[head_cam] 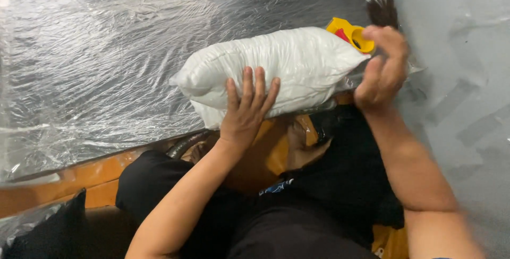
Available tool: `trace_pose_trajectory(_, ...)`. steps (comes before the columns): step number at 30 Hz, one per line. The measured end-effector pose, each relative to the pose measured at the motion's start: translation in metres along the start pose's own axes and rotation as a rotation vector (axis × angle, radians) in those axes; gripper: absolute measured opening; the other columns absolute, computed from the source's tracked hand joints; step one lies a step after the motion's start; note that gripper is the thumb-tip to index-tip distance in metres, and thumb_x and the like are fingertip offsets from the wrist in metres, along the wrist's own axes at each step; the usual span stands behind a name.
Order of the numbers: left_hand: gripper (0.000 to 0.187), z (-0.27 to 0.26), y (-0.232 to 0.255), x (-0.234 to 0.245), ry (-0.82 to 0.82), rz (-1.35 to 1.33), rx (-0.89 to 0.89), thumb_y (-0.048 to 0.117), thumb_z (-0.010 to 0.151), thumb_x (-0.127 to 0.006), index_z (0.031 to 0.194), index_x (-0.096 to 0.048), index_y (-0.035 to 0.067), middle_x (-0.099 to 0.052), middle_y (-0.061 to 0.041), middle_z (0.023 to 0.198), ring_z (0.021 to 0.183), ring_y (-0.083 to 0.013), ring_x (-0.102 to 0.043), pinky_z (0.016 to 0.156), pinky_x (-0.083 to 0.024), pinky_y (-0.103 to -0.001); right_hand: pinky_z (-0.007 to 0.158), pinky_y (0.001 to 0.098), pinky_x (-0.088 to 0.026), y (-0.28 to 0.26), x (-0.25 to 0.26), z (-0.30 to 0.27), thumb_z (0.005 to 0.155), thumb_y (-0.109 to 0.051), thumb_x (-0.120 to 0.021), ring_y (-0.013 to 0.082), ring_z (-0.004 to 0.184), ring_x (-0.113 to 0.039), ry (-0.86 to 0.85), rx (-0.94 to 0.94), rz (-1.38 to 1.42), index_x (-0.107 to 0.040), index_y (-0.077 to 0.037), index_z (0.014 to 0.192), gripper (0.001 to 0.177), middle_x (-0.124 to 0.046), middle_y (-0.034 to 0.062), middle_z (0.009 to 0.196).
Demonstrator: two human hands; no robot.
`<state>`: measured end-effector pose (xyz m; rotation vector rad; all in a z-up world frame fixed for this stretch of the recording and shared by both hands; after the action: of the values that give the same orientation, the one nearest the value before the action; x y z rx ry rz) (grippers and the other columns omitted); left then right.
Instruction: The person is compressing a white pillow by folding it, securing it with tape, and then placing it inside a black plastic shipping bag.
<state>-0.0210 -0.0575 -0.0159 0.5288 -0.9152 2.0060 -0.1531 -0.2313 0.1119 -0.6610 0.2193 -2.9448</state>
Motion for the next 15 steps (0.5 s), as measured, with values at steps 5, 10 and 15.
trace_pose_trajectory(5,0.064,0.0,-0.001,0.009,0.04,0.029,0.021,0.018,0.102,-0.051,0.162,-0.03,0.011,-0.042,-0.027,0.155,0.145,-0.0496,-0.038,0.114,-0.028,-0.071,0.097,0.0573,-0.042,0.15,-0.035,-0.097,0.105,-0.019,-0.061,0.0447,0.114,-0.058,-0.314,-0.498,-0.196,-0.049,0.002,0.137,0.04,-0.059,0.0263,0.122)
trace_pose_trajectory(10,0.061,0.004,-0.004,0.016,0.035,0.009,0.034,0.017,0.101,-0.045,0.16,-0.032,0.012,-0.043,-0.027,0.155,0.145,-0.048,-0.038,0.116,-0.028,-0.068,0.106,0.0663,-0.028,0.211,-0.065,-0.171,0.095,-0.046,-0.071,0.043,0.132,-0.053,-0.749,-0.511,-0.487,-0.054,-0.008,0.142,0.063,-0.063,0.0223,0.131)
trace_pose_trajectory(15,0.061,0.005,-0.003,0.015,0.046,0.017,0.039,0.015,0.101,-0.041,0.161,-0.031,0.011,-0.042,-0.028,0.155,0.146,-0.0487,-0.037,0.116,-0.029,-0.067,0.122,0.0705,-0.008,0.228,-0.06,-0.178,0.101,-0.034,-0.079,0.0366,0.106,-0.074,-0.695,-0.27,-0.585,-0.066,-0.006,0.117,0.034,-0.075,0.0156,0.099)
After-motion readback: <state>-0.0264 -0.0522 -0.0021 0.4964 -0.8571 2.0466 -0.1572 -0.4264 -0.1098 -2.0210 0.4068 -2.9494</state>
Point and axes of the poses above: each hand's wrist, its own z-axis towards the middle knuckle, its own x-axis out of the back of the hand, y = z × x, the point moved 9 cm from there along z, towards the middle knuckle
